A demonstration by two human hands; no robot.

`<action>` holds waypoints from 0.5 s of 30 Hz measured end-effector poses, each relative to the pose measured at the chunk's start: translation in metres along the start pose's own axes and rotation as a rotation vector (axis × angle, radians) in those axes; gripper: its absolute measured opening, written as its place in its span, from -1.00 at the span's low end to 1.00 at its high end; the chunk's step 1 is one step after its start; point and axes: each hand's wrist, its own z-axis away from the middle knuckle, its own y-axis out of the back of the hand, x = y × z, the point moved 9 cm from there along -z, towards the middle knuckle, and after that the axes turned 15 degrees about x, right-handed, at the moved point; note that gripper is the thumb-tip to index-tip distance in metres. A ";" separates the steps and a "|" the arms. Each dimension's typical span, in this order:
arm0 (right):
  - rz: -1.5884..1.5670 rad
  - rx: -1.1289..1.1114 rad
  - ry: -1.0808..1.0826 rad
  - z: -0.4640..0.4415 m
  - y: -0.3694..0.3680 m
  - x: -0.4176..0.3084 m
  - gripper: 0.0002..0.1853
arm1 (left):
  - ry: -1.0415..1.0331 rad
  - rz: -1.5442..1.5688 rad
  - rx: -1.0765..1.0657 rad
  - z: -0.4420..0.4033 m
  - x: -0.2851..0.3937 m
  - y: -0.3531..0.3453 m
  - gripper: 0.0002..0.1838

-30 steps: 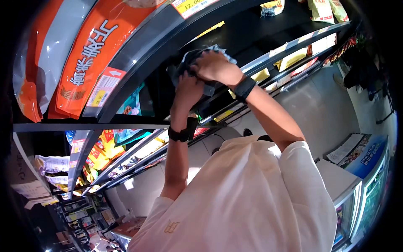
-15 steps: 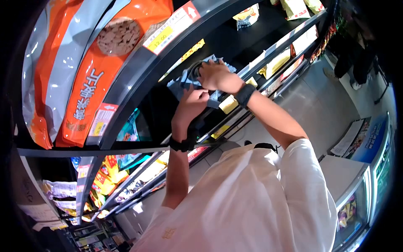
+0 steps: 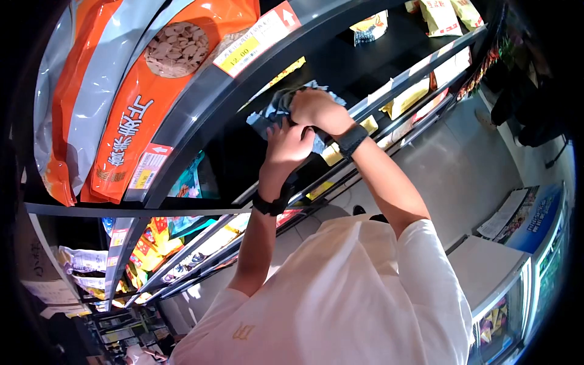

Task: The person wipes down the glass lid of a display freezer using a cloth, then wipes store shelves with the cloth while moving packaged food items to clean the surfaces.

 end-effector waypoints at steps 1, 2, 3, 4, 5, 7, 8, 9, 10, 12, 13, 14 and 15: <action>-0.022 -0.002 0.083 0.000 -0.019 -0.004 -0.68 | -0.003 0.000 -0.007 0.004 -0.005 -0.008 -0.64; -0.045 -0.003 0.166 0.001 -0.039 -0.008 -0.66 | -0.122 -0.023 0.085 0.010 -0.004 -0.014 -0.65; -0.046 0.041 0.136 0.009 -0.031 -0.011 -0.62 | -0.242 -0.045 0.179 0.016 0.001 -0.013 -0.66; -0.048 0.085 0.105 0.019 -0.022 -0.015 -0.58 | -0.324 -0.021 0.329 0.023 0.014 0.015 -0.74; -0.030 0.150 0.006 0.040 0.008 -0.026 -0.54 | -0.333 -0.020 0.326 0.034 0.019 0.021 -0.74; 0.054 0.171 -0.055 0.059 0.016 -0.039 -0.47 | -0.070 0.170 0.357 0.051 0.003 0.036 -0.78; 0.083 0.228 -0.084 0.064 0.012 -0.042 -0.46 | -0.028 0.096 0.335 0.062 0.004 0.039 -0.85; 0.112 0.280 -0.114 0.066 0.012 -0.048 -0.44 | -0.037 0.100 0.315 0.066 0.005 0.036 -0.85; 0.156 0.388 -0.113 0.069 0.015 -0.056 -0.47 | -0.009 0.134 0.351 0.069 0.001 0.038 -0.88; 0.074 0.399 -0.131 0.064 0.018 -0.063 -0.59 | 0.020 0.181 0.401 0.072 -0.006 0.042 -0.89; 0.008 0.359 -0.141 0.060 0.022 -0.061 -0.60 | 0.007 0.185 0.406 0.069 -0.003 0.042 -0.89; 0.011 0.368 -0.144 0.057 0.020 -0.057 -0.60 | 0.022 0.164 0.407 0.068 -0.003 0.044 -0.90; -0.021 0.454 -0.108 0.056 0.026 -0.058 -0.68 | 0.038 0.143 0.406 0.067 -0.005 0.046 -0.90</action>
